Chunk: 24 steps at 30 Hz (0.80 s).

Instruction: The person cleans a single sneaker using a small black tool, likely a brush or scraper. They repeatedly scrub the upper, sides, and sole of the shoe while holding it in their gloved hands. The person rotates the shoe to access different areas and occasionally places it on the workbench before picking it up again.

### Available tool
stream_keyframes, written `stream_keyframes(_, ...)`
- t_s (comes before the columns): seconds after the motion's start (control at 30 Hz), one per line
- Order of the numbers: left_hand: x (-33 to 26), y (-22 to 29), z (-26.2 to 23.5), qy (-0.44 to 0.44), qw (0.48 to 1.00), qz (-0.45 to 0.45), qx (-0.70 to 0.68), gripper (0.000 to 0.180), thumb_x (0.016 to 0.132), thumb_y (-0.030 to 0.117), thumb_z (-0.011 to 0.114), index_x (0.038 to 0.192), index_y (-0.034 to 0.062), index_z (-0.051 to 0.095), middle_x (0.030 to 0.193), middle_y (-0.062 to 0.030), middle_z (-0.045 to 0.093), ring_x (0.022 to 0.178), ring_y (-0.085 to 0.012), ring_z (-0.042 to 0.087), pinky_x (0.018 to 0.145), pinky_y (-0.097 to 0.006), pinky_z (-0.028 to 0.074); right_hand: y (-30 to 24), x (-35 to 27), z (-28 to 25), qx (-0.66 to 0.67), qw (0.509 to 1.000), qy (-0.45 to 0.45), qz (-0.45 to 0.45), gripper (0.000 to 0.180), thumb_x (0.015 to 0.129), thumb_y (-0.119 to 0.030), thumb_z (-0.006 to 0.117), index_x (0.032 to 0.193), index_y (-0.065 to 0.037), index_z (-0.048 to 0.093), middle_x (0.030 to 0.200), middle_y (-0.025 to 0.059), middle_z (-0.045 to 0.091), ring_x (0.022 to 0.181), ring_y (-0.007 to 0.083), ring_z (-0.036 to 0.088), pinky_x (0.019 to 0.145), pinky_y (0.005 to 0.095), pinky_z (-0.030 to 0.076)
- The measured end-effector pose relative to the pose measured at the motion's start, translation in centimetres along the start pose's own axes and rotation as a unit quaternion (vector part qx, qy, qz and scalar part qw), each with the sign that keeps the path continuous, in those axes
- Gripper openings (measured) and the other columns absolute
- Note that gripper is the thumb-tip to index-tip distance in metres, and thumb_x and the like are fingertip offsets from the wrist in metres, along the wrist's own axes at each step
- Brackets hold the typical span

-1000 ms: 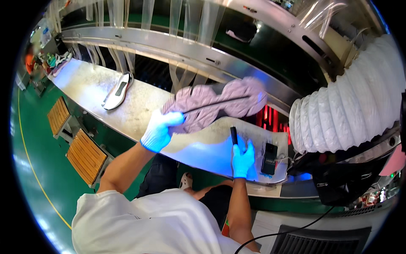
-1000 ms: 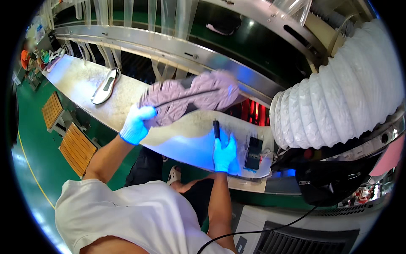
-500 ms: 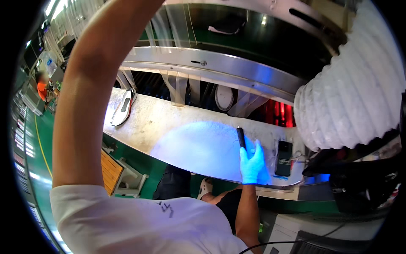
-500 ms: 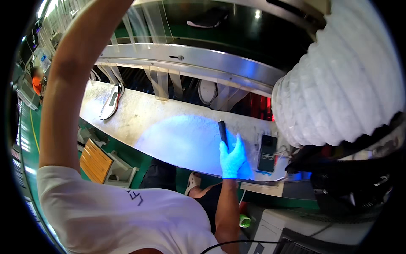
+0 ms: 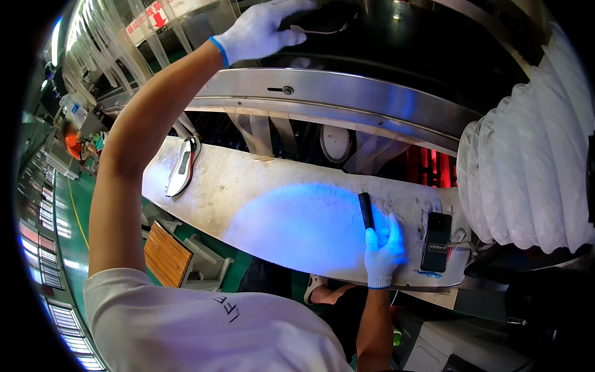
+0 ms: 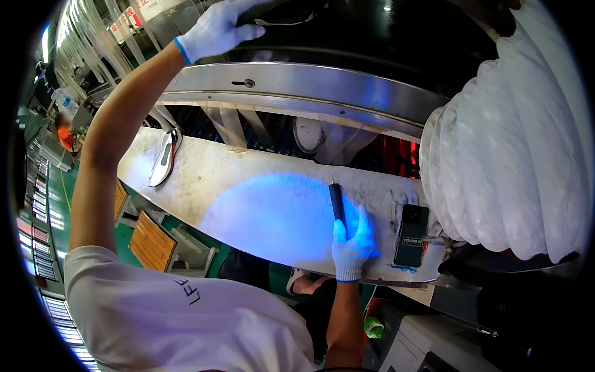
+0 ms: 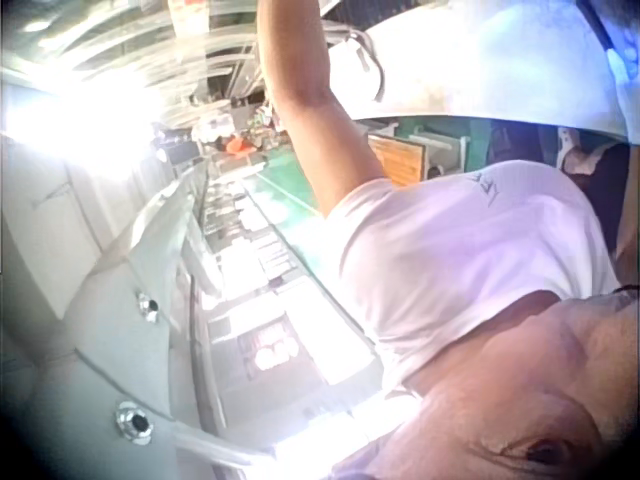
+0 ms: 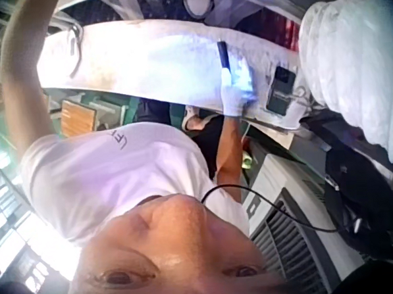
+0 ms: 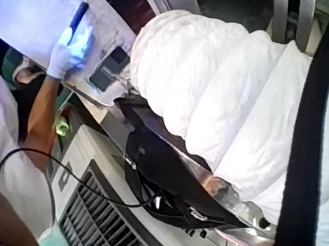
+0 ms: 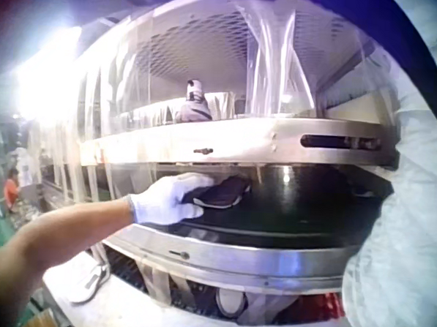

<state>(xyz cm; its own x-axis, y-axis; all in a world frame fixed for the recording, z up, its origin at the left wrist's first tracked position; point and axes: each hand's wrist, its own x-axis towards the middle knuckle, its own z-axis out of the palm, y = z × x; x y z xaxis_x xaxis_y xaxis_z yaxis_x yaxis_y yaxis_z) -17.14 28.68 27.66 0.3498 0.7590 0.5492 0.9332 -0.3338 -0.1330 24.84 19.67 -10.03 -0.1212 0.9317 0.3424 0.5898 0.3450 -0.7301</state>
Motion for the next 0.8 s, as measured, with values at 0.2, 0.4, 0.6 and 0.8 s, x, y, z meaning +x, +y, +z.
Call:
stream_keyframes(0.2, 1.6, -6.7, 5.4, -0.044, 0.999, 0.020, 0.009, 0.026, 0.103, 0.024, 0.073, 0.120, 0.0072, 0.081, 0.105, -0.0239, 0.080, 0.093, -0.0417, 0.078, 0.086, -0.047, 0.064, -0.4, -0.2, 0.0, 0.128, 0.991, 0.011, 0.041, 0.062, 0.096, -0.015, 0.080, 0.153, 0.000, 0.063, 0.136, 0.0200, 0.075, 0.117, 0.0306, 0.074, 0.096, 0.0401, 0.059)
stream_keyframes(0.4, 5.9, -9.1, 6.2, -0.223, 0.919, -0.238, 0.223, 0.042, 0.105, 0.043, 0.064, 0.126, 0.0095, 0.079, 0.114, -0.0249, 0.080, 0.104, -0.0420, 0.079, 0.090, -0.053, 0.063, 1.9, -1.0, 0.2, 0.053, 0.997, -0.005, 0.064, 0.062, 0.093, -0.009, 0.083, 0.152, 0.001, 0.065, 0.120, 0.0082, 0.075, 0.094, 0.0159, 0.066, 0.080, 0.0305, 0.055)
stream_keyframes(0.6, 3.6, -19.9, 12.0, -0.034, 0.912, -0.305, 0.274, 0.084, 0.101, 0.037, 0.063, 0.166, -0.0116, 0.040, 0.166, -0.0355, 0.049, 0.144, -0.0449, 0.062, 0.119, -0.046, 0.052, 0.8, -0.7, -0.2, 0.113, 0.988, -0.001, 0.101, 0.057, 0.093, -0.008, 0.084, 0.147, 0.004, 0.068, 0.115, 0.0044, 0.075, 0.086, 0.0098, 0.057, 0.077, 0.0280, 0.052)
stream_keyframes(0.8, -7.1, 8.9, 4.7, 0.056, 0.986, -0.020, -0.154, 0.059, 0.094, 0.035, 0.082, 0.143, 0.0045, 0.067, 0.134, -0.0220, 0.071, 0.119, -0.0392, 0.073, 0.102, -0.045, 0.059, 0.6, -0.3, -0.6, -0.003, 0.999, 0.018, 0.044, 0.058, 0.098, -0.028, 0.087, 0.142, 0.005, 0.070, 0.130, 0.0237, 0.077, 0.116, 0.0298, 0.076, 0.101, 0.0398, 0.059)
